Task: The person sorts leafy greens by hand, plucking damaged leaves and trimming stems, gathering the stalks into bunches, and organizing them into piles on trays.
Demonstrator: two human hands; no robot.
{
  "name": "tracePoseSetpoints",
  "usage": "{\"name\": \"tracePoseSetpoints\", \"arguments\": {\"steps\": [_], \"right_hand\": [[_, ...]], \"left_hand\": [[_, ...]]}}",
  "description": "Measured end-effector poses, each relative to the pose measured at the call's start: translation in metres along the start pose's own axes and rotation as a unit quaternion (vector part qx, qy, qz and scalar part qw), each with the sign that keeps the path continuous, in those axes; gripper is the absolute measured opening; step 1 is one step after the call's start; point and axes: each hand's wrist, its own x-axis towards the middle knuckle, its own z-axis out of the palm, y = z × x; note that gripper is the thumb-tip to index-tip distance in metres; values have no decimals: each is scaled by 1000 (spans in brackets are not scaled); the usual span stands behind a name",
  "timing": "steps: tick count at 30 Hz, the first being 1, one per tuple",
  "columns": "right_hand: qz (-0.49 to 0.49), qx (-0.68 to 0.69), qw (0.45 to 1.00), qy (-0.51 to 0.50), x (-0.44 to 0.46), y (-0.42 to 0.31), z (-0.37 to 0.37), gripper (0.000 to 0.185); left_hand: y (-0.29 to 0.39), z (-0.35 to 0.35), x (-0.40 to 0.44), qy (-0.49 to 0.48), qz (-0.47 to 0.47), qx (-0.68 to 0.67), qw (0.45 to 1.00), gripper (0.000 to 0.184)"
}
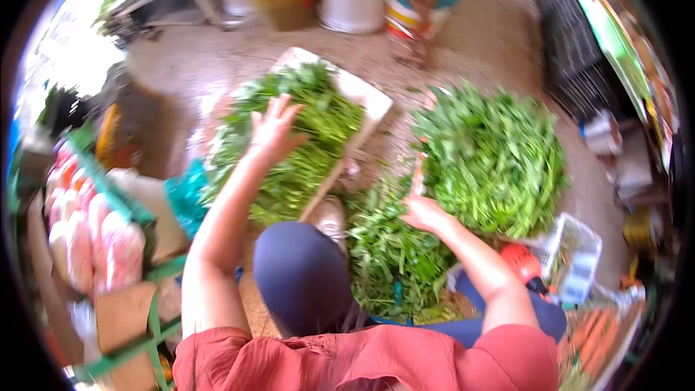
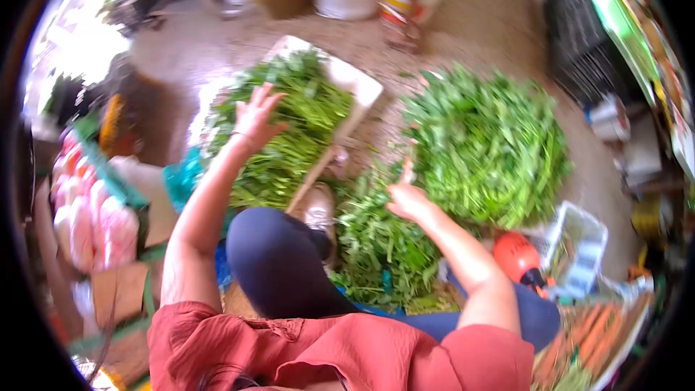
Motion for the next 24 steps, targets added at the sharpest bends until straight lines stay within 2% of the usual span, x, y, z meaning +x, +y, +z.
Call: {"name": "tracePoseSetpoints", "arguments": {"steps": [1,2,3,5,7,11,13,14,15,17,18,19,20,21,23,24], "right_hand": [[-16,-53,998,-35,-4,0,-10,40],[-30,-73,996,-39,-8,3,-19,40],[-39,-93,994,-43,-11,5,-28,40],[-51,-94,994,-20,-33,3,-63,40],[3,-93,995,25,-55,3,-100,40],[136,-93,963,211,-99,51,-149,35],[245,-148,936,204,-123,77,-166,33],[276,-152,918,240,-138,95,-166,37],[308,-156,898,274,-153,108,-164,42],[386,-95,874,278,-183,111,-163,56],[406,-85,860,297,-192,113,-154,57],[425,-73,846,315,-202,117,-145,57],[447,-57,844,291,-203,126,-137,66],[472,-26,849,236,-207,127,-133,74],[468,9,859,207,-207,132,-120,82],[486,93,848,191,-197,157,-106,86]], "left_hand": [[5,-24,-16,-19,13,-45,999,63],[-3,-30,-28,-17,81,-128,988,61],[-3,-44,-36,-62,119,-176,975,58],[10,-74,-59,-94,167,-180,965,57],[34,-98,-71,-118,174,-153,966,58],[102,-137,-88,-137,235,-145,951,60],[128,-127,-89,-108,277,-169,940,59],[140,-122,-89,-132,285,-182,932,60],[148,-109,-86,-156,281,-198,926,62],[152,-80,-83,-184,279,-198,921,66],[156,-81,-81,-180,280,-198,922,66],[159,-84,-80,-269,234,-88,930,68],[162,-85,-79,-354,183,25,917,71],[159,-78,-73,-351,185,26,917,71],[150,-57,-57,-307,178,33,934,74],[151,-57,-57,-289,167,5,943,75]]}}
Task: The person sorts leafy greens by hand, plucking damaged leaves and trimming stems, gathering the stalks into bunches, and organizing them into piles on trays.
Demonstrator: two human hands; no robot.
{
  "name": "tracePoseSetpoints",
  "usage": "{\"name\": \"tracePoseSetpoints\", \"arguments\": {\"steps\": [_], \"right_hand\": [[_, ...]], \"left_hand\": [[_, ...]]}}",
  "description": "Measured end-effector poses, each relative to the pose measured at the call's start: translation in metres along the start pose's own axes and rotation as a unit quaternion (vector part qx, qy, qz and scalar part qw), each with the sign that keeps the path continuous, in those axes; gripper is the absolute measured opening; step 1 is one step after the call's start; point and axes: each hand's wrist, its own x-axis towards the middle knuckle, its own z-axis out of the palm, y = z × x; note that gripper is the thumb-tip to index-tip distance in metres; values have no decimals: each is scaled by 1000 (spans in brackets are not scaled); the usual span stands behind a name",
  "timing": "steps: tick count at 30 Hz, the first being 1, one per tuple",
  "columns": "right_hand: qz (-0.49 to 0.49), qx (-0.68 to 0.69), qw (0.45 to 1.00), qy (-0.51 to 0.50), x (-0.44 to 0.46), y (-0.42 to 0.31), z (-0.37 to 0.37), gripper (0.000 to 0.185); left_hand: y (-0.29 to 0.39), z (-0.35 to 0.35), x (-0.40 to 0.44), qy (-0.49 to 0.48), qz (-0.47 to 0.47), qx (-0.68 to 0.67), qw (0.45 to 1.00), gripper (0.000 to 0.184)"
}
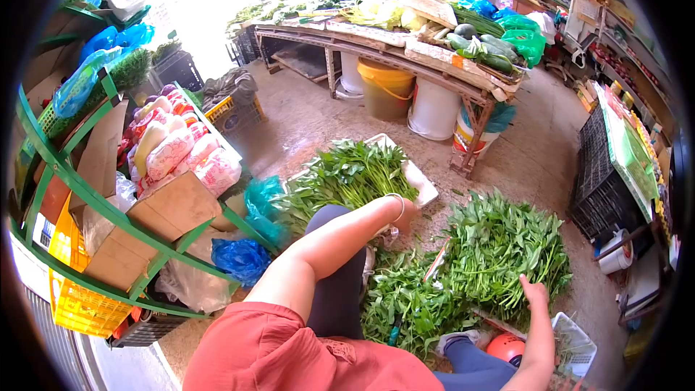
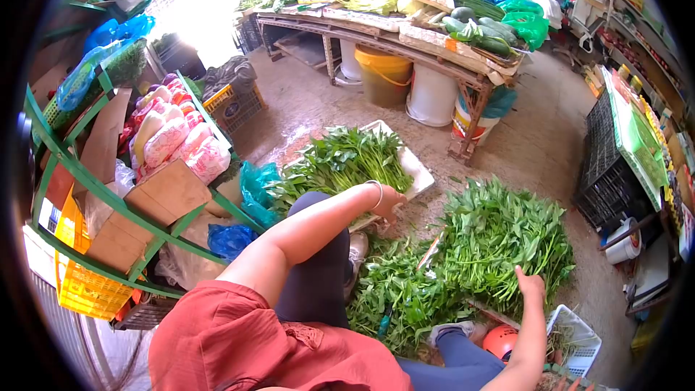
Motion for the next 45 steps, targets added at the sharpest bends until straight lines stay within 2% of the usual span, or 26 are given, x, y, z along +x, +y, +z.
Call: {"name": "tracePoseSetpoints", "arguments": {"steps": [3,4,7,10,14,15,16,17,18,19,20,21,22,23,25,29,30,31,34,35,37,39,41,42,43,45], "right_hand": [[-2,-1,1000,10,-7,-6,8,83],[-20,-22,999,45,-36,-15,-3,78],[-6,-34,997,76,-31,-16,5,68],[-9,20,997,78,-29,-20,5,56],[17,23,993,110,-15,-14,13,52],[7,10,996,93,-10,-11,11,52],[-8,32,995,97,-13,-9,9,58],[-10,48,993,107,-15,-8,6,63],[5,57,997,61,4,-3,8,70],[-18,87,993,75,12,4,13,76],[-27,102,992,69,26,9,18,80],[-39,108,988,100,35,16,23,83],[-75,105,981,143,61,27,39,76],[-33,150,984,-88,47,25,10,65],[15,249,963,-100,42,29,10,58],[67,326,938,-96,46,46,-10,48],[61,324,940,-92,50,51,-14,38],[63,324,939,-93,54,54,-17,38],[53,314,947,-48,64,60,-18,28],[55,313,947,-49,66,61,-15,28],[61,284,957,-20,68,58,-5,27],[4,367,930,-29,68,53,16,29],[-16,326,945,22,67,47,23,30],[-40,326,940,93,71,42,22,26],[-36,328,937,116,74,43,14,22],[-63,417,894,151,73,38,-15,15]], "left_hand": [[2,5,4,62,43,-21,997,75],[3,9,7,62,43,-21,997,75],[10,11,7,59,72,-9,996,74],[28,4,-4,24,50,1,998,74],[59,11,-9,25,105,-21,994,74],[67,15,-11,25,136,-30,990,73],[78,5,-21,3,110,-54,992,70],[73,12,-14,17,149,-90,985,68],[77,5,-19,-5,136,-123,983,67],[70,17,-3,-9,126,-149,981,67],[60,27,10,32,170,-120,978,68],[57,33,17,36,161,-117,979,68],[50,43,26,90,190,-71,975,67],[56,37,22,63,182,-61,979,67],[70,27,12,5,152,-90,984,67],[55,40,29,46,201,-39,978,62],[58,33,28,33,166,-25,985,59],[59,29,28,20,130,-11,991,57],[56,28,31,6,120,-27,992,60],[55,29,32,-5,113,-42,993,65],[56,33,35,-8,112,-34,993,65],[58,34,37,-33,107,-31,993,66],[62,34,39,-46,105,-33,993,67],[64,34,40,-58,103,-37,992,67],[63,36,41,-58,102,-35,992,67],[61,40,45,-41,103,-25,994,66]]}}
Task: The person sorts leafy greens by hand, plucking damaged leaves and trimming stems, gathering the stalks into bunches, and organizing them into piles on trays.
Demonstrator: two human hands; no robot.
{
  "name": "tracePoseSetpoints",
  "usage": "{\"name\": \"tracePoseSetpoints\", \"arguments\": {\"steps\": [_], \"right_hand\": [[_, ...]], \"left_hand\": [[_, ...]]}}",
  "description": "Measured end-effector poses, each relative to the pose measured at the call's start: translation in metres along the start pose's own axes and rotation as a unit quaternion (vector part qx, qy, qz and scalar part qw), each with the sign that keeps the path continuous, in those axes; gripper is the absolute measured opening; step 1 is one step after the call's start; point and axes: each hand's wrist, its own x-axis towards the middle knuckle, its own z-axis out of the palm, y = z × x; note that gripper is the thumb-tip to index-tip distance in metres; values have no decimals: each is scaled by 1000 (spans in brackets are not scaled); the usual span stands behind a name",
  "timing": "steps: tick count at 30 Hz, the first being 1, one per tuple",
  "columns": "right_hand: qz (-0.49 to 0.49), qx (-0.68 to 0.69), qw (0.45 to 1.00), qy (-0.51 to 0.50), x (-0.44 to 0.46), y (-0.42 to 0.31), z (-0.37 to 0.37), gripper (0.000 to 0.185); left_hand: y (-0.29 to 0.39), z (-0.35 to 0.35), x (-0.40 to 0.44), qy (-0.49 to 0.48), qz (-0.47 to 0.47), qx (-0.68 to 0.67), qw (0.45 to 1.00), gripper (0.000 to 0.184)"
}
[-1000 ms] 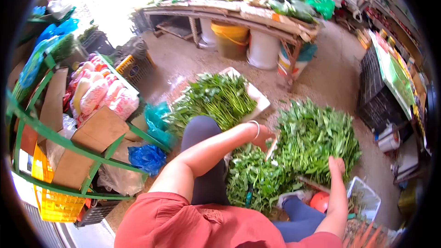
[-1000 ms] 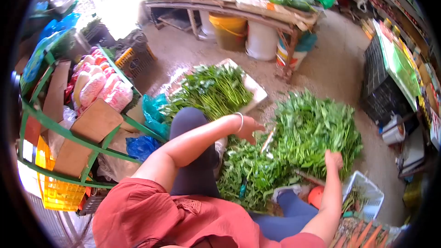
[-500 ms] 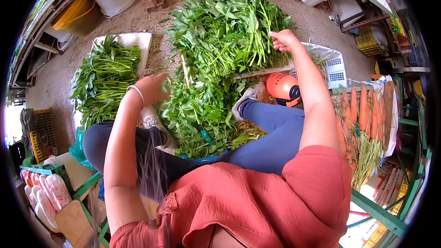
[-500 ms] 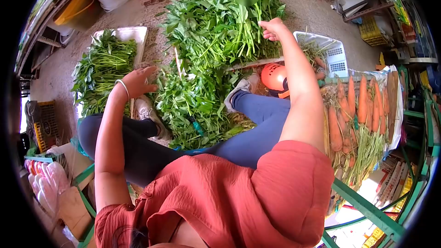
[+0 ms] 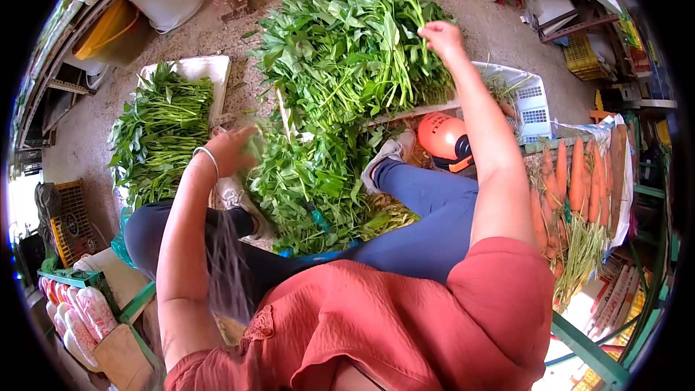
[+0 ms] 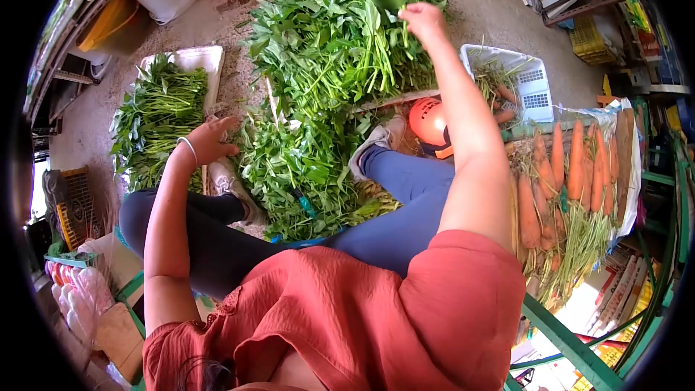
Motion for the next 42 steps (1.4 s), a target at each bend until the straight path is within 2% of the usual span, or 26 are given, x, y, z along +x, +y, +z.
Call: {"name": "tracePoseSetpoints", "arguments": {"steps": [4,5,7,8,10,11,14,15,16,18,20,22,24,26,27,28,30,31,32,34,35,36,38,40,42], "right_hand": [[-143,178,973,25,-14,-71,-19,17],[-173,224,959,27,-18,-79,-14,17],[-200,280,939,9,-39,-95,1,22],[-227,268,936,-6,-50,-99,13,25],[-208,261,942,-40,-76,-108,36,27],[-215,242,945,-45,-85,-107,49,28],[-218,153,959,-96,-121,-105,98,32],[-212,147,958,-122,-140,-108,113,31],[-206,142,957,-147,-160,-111,128,30],[-226,158,953,-128,-199,-108,159,27],[-266,98,949,-136,-230,-99,175,34],[-279,138,945,-98,-250,-93,186,35],[-277,142,946,-94,-258,-88,185,37],[-260,169,942,-130,-261,-85,185,34],[-189,217,939,-187,-262,-88,182,28],[-191,216,940,-184,-257,-86,185,28],[-25,368,883,-291,-250,-82,191,21],[-43,357,881,-307,-249,-81,193,13],[-42,356,883,-303,-249,-80,194,13],[-94,186,938,-276,-254,-66,201,9],[-79,42,953,-289,-259,-55,199,12],[-8,-96,919,-383,-263,-46,198,13],[-126,-225,875,-410,-263,4,208,12],[-62,-186,958,-211,-260,7,176,21],[46,-55,992,-105,-229,-3,146,27]], "left_hand": [[-3,1,9,20,19,4,1000,63],[-5,6,11,79,40,32,996,57],[-7,10,20,113,46,22,992,52],[-9,11,23,145,55,9,988,48],[7,0,18,173,63,-41,982,44],[13,-2,18,198,65,-133,969,41],[16,-3,26,267,68,-364,890,35],[18,-3,29,305,82,-447,837,37],[23,-8,28,335,54,-493,801,41],[24,-16,26,346,15,-527,776,43],[22,-18,23,347,-1,-537,769,41],[8,-12,26,329,-17,-458,826,34],[4,-8,25,311,3,-477,822,27],[5,-6,16,238,-13,-514,824,23],[5,-5,14,255,-1,-515,818,20],[4,-6,12,255,3,-514,819,20],[2,-6,6,242,-16,-582,776,20],[-5,-4,6,221,2,-585,780,19],[-7,-3,7,219,5,-585,781,19],[-6,2,4,267,-26,-577,771,16],[-12,1,7,331,9,-598,730,16],[-10,-14,-3,370,-40,-576,728,15],[-27,-27,-7,382,-57,-614,688,17],[-26,-28,-14,347,-50,-665,659,21],[-23,-24,-16,337,-30,-680,651,24]]}}
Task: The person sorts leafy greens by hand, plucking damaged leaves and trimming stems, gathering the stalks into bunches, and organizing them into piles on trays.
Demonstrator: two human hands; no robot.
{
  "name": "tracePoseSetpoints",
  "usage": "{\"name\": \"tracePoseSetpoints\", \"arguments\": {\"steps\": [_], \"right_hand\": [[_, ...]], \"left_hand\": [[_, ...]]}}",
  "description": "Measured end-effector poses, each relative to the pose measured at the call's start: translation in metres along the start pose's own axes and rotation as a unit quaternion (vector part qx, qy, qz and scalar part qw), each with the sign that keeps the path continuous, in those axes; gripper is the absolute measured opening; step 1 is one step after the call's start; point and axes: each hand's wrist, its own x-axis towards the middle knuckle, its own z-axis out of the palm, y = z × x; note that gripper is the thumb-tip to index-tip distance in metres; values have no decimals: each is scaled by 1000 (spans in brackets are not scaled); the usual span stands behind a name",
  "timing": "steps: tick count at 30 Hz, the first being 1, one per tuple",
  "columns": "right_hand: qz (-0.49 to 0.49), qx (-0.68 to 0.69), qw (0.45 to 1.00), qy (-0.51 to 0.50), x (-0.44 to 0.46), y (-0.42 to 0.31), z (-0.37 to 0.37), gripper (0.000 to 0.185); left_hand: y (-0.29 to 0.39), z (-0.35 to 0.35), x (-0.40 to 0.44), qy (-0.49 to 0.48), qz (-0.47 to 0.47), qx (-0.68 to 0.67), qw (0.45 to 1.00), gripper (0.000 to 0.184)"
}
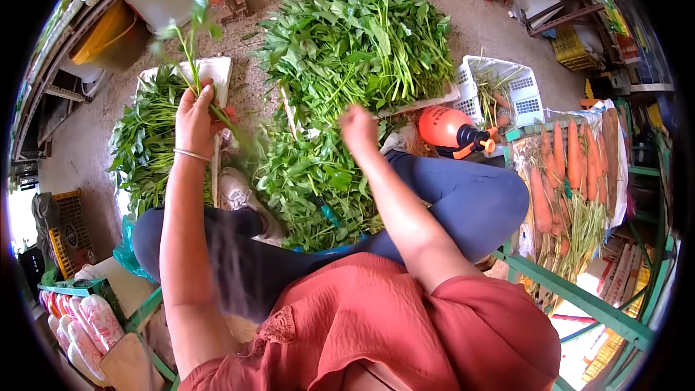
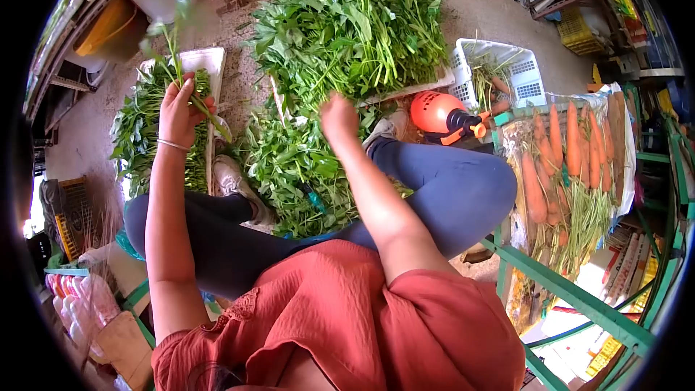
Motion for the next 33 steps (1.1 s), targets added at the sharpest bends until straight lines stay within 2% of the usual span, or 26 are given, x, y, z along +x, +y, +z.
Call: {"name": "tracePoseSetpoints", "arguments": {"steps": [2,4,6,8,10,12,14,15,16,17,18,20,22,24,25,26,28,30,32,33], "right_hand": [[-42,-74,965,247,32,16,-15,30],[31,-158,909,385,49,18,-23,35],[121,-159,933,301,60,17,-33,37],[134,-133,955,227,69,19,-42,39],[144,-88,950,262,61,15,-49,42],[109,-57,944,307,62,30,-46,44],[96,41,935,338,90,81,-24,38],[98,42,935,338,80,72,-30,38],[134,217,935,246,60,52,-40,32],[166,385,896,145,45,35,-47,26],[179,455,863,126,40,29,-46,17],[110,567,816,-37,23,13,-47,13],[92,653,722,-209,7,-6,-32,12],[73,651,695,-294,-9,-22,-11,13],[66,615,714,-327,-14,-25,-2,14],[74,545,778,-305,-19,-29,7,17],[16,409,873,-265,-23,-30,21,23],[15,399,875,-273,-28,-33,22,25],[38,341,899,-272,-32,-33,18,24],[34,279,921,-268,-33,-31,16,23]], "left_hand": [[-2,-1,-4,-10,-9,-53,999,23],[-2,-2,-3,-1,-9,-65,998,21],[-1,-3,-4,8,-4,-81,997,20],[-5,-1,-3,15,8,-88,996,25],[-6,-1,-3,36,4,-48,998,31],[-10,-2,1,58,5,-52,997,32],[-23,-11,14,86,-63,-16,994,26],[-31,-14,20,90,-76,5,993,17],[-37,-16,23,89,-76,8,993,17],[-42,-18,26,66,-91,25,993,14],[-46,-19,28,45,-105,42,993,13],[-49,-14,28,22,-124,59,990,15],[-49,-3,18,-45,-127,79,988,20],[-47,10,6,-73,-156,84,982,21],[-51,14,5,-85,-158,123,976,21],[-59,21,4,-93,-162,105,977,19],[-68,42,-2,-75,-173,109,976,24],[-104,58,3,-71,-207,-25,976,29],[-127,70,-3,-82,-205,-87,971,32],[-124,69,-5,-89,-201,-61,974,32]]}}
